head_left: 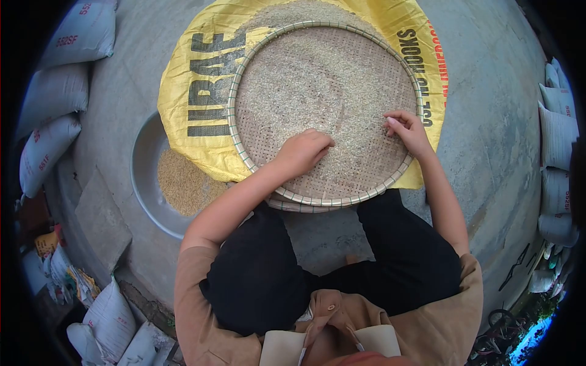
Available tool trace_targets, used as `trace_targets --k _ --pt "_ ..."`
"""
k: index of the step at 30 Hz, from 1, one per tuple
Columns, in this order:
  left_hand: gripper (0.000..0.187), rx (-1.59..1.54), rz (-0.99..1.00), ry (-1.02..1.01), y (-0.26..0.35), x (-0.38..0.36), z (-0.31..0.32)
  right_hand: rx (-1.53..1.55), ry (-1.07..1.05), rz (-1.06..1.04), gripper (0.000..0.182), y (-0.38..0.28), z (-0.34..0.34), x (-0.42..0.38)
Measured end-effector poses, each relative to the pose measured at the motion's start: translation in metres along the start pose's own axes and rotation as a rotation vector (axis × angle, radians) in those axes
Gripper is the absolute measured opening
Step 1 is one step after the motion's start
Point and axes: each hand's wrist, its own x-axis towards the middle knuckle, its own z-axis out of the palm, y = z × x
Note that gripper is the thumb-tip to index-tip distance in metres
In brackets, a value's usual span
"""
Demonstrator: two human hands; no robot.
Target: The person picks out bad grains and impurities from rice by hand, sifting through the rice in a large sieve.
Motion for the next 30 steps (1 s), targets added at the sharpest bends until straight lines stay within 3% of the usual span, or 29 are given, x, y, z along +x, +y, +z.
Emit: trace_targets --k 5,9,11,12,14,18,20,30 --pt "0.016 0.108 0.030 -0.088 -0.002 -0.001 -0.001 -0.004 -0.005 -0.008 0.026 0.002 0.000 0.001" --pt "0.014 0.069 0.034 -0.009 0.000 -0.004 -0.005 0.008 0.000 -0.001 0.026 0.001 0.000 0.000" --pt "0.013 -0.444 -0.283 -0.045 0.006 -0.002 -0.014 0.012 -0.001 -0.004 0.026 0.000 0.000 0.000" --pt "0.013 -0.443 -0.284 -0.045 0.003 -0.003 -0.012 0.006 0.011 -0.003 0.024 -0.001 0.001 -0.001" --pt "0.014 -0.941 -0.350 0.131 -0.005 -0.003 -0.008 0.003 0.021 -0.002 0.023 -0.002 0.002 -0.001" --pt "0.017 -0.696 -0.395 0.090 -0.012 -0.005 -0.013 0.010 0.000 0.000 0.027 0.003 -0.001 0.001" --pt "0.020 0.041 -0.013 0.094 -0.004 -0.005 -0.020 0.007 0.000 -0.005 0.027 0.004 -0.001 0.001" --pt "0.029 -0.042 -0.031 -0.025 0.000 -0.004 -0.002 0.019 -0.015 0.002 0.026 -0.002 0.000 -0.001"
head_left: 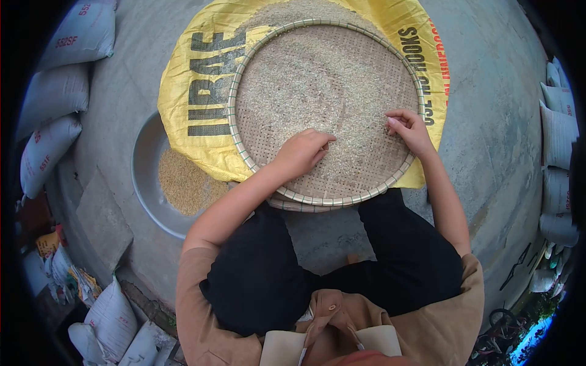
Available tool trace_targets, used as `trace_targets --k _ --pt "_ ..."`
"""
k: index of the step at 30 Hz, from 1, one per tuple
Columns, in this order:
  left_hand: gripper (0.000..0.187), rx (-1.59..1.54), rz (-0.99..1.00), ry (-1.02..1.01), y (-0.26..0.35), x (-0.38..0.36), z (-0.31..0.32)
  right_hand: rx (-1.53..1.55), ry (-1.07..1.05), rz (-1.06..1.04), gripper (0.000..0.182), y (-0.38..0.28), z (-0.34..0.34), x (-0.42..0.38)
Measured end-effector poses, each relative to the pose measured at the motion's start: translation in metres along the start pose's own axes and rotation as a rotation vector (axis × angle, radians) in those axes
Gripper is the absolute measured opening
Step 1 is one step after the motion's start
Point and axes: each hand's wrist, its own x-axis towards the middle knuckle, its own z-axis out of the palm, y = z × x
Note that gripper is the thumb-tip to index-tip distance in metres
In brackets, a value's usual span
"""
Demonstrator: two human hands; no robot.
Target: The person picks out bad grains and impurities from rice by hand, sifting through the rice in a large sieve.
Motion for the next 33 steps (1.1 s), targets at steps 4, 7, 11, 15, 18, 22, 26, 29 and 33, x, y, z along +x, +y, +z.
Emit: trace_targets --k 4,7,11,15,18,22,26,29,33 --pt "0.029 0.076 0.038 -0.046 -0.002 0.002 0.003 0.006 0.011 -0.011 0.026 0.000 0.001 -0.001" --pt "0.029 0.139 0.084 -0.084 -0.003 0.002 0.004 -0.008 0.009 0.008 0.026 0.001 0.000 0.000" --pt "0.030 0.154 0.129 -0.097 -0.004 0.003 0.000 -0.020 0.024 -0.026 0.024 0.002 0.001 0.000" --pt "0.032 -0.041 0.010 -0.103 0.002 0.004 -0.018 -0.014 0.018 -0.008 0.026 0.001 0.001 0.000" --pt "0.032 -0.330 -0.238 -0.076 0.004 0.002 -0.032 -0.016 0.019 -0.002 0.026 0.000 0.001 0.000" --pt "0.029 -0.010 0.048 -0.001 -0.001 -0.001 -0.021 -0.027 0.022 -0.011 0.026 0.002 0.001 0.000" --pt "0.027 0.130 0.104 -0.067 -0.001 0.000 -0.001 -0.028 0.020 -0.018 0.026 0.002 0.000 0.000" --pt "0.026 0.160 0.183 -0.077 -0.006 0.003 0.005 -0.021 0.011 -0.007 0.026 0.001 0.001 0.001" --pt "0.028 0.163 0.134 -0.092 -0.001 0.005 0.000 -0.020 0.013 -0.017 0.025 0.002 0.001 0.001"
